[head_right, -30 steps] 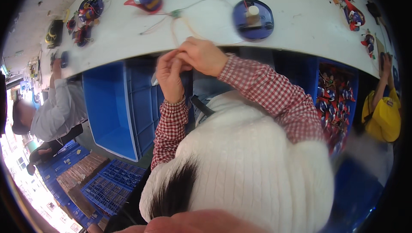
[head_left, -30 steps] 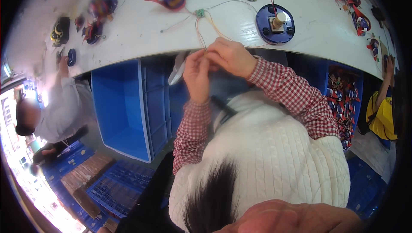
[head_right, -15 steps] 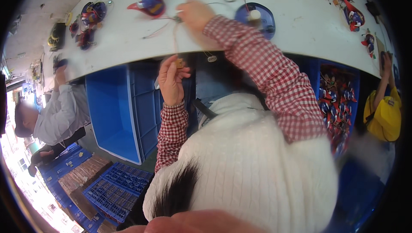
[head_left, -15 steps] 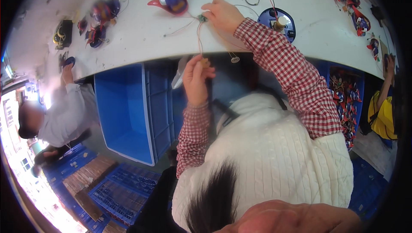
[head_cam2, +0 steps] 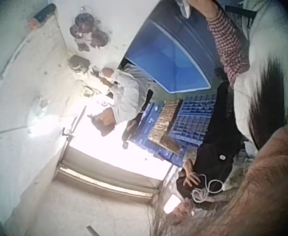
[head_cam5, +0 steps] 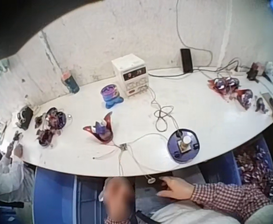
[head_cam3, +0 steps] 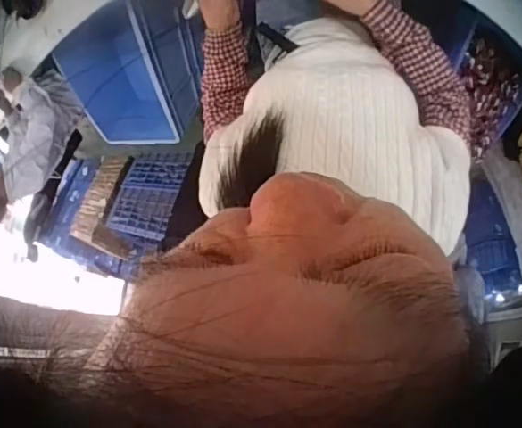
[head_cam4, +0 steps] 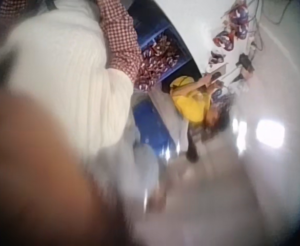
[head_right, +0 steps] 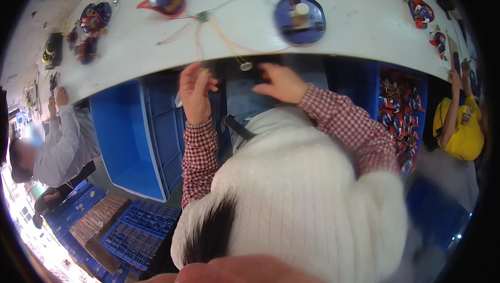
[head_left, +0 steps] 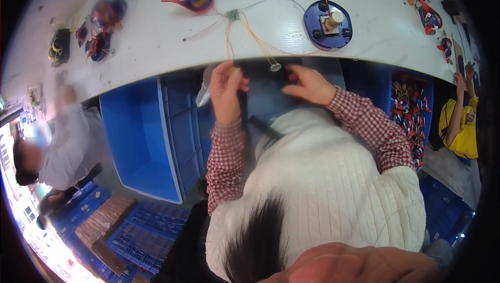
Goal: Assembling small toy ornaments at a workstation.
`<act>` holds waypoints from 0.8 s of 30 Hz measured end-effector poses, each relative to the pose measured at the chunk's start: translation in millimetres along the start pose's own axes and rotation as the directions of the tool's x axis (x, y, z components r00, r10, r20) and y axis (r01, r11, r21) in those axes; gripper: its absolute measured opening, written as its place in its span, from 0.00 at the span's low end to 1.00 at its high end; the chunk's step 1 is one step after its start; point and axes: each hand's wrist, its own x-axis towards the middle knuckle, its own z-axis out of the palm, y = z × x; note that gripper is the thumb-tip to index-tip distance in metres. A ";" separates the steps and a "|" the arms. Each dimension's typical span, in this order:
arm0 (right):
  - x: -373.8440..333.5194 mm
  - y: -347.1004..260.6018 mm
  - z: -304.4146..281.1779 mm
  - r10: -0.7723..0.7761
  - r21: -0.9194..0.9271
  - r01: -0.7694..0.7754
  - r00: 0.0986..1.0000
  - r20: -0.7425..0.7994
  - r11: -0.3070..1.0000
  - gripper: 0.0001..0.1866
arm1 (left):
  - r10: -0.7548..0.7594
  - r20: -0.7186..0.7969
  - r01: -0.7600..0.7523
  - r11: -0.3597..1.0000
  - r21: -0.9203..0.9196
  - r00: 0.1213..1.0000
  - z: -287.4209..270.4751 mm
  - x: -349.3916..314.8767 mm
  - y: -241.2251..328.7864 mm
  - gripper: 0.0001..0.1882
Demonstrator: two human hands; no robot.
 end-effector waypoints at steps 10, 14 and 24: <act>13.2 -20.7 12.9 0.057 0.595 -0.035 0.998 -0.019 0.803 0.10 | -0.045 0.056 0.038 0.991 0.126 0.997 -3.4 0.0 4.2 0.14; 12.1 -33.5 -5.6 0.072 0.634 -0.097 0.995 0.065 0.767 0.09 | 0.276 0.110 -0.281 0.715 0.641 0.955 -10.7 2.0 5.5 0.14; 10.4 -31.7 -16.3 0.082 0.659 -0.106 0.994 0.068 0.745 0.10 | 0.445 0.461 -0.579 0.174 0.797 0.768 21.7 111.4 55.7 0.13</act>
